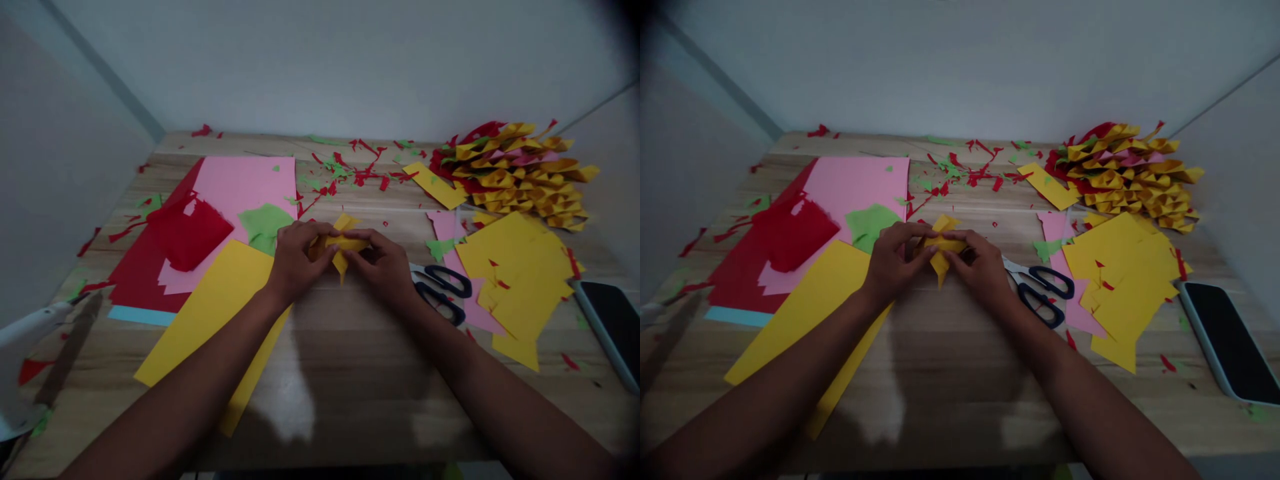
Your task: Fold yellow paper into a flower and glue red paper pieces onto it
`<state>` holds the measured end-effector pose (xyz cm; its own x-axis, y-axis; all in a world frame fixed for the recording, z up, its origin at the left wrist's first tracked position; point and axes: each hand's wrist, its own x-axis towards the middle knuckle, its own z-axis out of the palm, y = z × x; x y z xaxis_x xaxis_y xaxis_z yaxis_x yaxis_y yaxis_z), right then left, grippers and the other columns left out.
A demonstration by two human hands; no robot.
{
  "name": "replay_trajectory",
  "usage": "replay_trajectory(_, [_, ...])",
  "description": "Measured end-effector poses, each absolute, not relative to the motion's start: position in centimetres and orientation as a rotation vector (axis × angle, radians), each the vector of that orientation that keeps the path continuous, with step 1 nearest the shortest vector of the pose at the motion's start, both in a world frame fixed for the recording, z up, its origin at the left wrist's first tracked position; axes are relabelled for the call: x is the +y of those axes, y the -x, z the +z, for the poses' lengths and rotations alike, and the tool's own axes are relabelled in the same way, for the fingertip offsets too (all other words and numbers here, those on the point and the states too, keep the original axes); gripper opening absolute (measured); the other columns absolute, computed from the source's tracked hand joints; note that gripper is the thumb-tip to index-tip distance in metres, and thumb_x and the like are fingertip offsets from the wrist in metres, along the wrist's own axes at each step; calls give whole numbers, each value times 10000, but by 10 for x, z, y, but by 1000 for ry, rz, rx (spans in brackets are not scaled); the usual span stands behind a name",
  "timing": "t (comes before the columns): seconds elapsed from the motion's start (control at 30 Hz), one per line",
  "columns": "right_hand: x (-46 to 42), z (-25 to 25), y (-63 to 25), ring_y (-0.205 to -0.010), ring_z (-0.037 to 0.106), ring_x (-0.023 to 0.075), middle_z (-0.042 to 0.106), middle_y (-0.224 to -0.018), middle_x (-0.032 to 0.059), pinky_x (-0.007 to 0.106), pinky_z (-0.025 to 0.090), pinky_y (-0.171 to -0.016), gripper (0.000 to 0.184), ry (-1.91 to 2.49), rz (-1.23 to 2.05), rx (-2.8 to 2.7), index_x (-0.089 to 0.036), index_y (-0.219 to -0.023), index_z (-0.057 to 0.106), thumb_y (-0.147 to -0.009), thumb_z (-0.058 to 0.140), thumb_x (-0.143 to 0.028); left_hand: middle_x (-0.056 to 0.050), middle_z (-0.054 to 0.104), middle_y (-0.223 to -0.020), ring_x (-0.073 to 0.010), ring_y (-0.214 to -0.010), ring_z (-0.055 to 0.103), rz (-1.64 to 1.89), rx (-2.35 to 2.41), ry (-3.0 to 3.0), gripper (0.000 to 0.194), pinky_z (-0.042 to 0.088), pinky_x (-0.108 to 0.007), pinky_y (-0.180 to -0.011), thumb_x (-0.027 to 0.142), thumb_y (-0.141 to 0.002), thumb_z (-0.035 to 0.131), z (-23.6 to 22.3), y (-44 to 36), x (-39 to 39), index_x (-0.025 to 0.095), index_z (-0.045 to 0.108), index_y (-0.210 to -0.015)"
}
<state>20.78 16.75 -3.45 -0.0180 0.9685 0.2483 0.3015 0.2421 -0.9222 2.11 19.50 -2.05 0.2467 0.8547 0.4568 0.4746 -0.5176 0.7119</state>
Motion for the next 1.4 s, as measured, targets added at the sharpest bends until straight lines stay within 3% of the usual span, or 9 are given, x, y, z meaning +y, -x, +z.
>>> replay_trajectory(0.13, [168, -31, -208, -853, 712, 173, 766, -959, 19, 327, 569, -779, 154, 1309, 819, -1474, -243, -962, 753, -815, 708, -255, 11, 769, -1041, -201, -980, 671, 1128, 1211, -2151, 160, 402, -410, -937, 277, -818, 756, -18, -23, 193, 274, 707, -970])
replay_trajectory(0.37, [169, -31, -209, -774, 668, 157, 748, -841, 7, 324, 522, -750, 70, 1347, 793, -1464, -247, -824, 757, -813, 689, -252, 22, 760, -1055, -210, -1024, 655, 1041, 1259, -2264, 48, 357, -414, -924, 286, -838, 747, -18, -24, 193, 271, 711, -866])
replay_trajectory(0.67, [167, -24, -205, -682, 636, 150, 741, -782, 4, 308, 506, -670, 63, 1402, 761, -1415, -238, -794, 744, -789, 716, -294, -12, 679, -1202, -224, -1069, 617, 1124, 1284, -2184, 43, 367, -430, -972, 261, -841, 747, -21, -23, 194, 261, 709, -859])
replay_trajectory(0.87, [166, -23, -205, -573, 543, 109, 709, -753, -5, 265, 453, -553, 129, 1416, 687, -1213, -217, -785, 722, -798, 731, -345, -27, 654, -1173, -230, -1096, 603, 1146, 1315, -2084, 43, 392, -437, -994, 269, -848, 732, -23, -23, 196, 246, 699, -862])
replay_trajectory(1.0, [168, -25, -209, -572, 545, 106, 666, -792, -7, 251, 459, -509, 144, 1342, 647, -1126, -227, -892, 650, -855, 679, -363, -42, 644, -1133, -225, -1120, 597, 1252, 1279, -1940, 32, 427, -435, -1011, 223, -847, 709, -24, -24, 198, 225, 677, -841])
replay_trajectory(1.17, [166, -25, -204, -772, 657, 147, 653, -903, -6, 269, 553, -631, 325, 1251, 880, -1283, -263, -938, 487, -759, 754, -309, -46, 643, -1145, -222, -1134, 596, 1314, 1212, -1890, 40, 442, -445, -1022, 219, -855, 690, -21, -25, 196, 224, 652, -865])
replay_trajectory(1.4, [161, -26, -202, -752, 668, 140, 642, -832, -32, 292, 566, -705, 289, 1187, 787, -1307, -271, -899, 482, -780, 745, -285, -29, 662, -1041, -191, -1016, 634, 1341, 1180, -1828, 67, 485, -397, -946, 237, -847, 700, -23, -25, 198, 216, 637, -841])
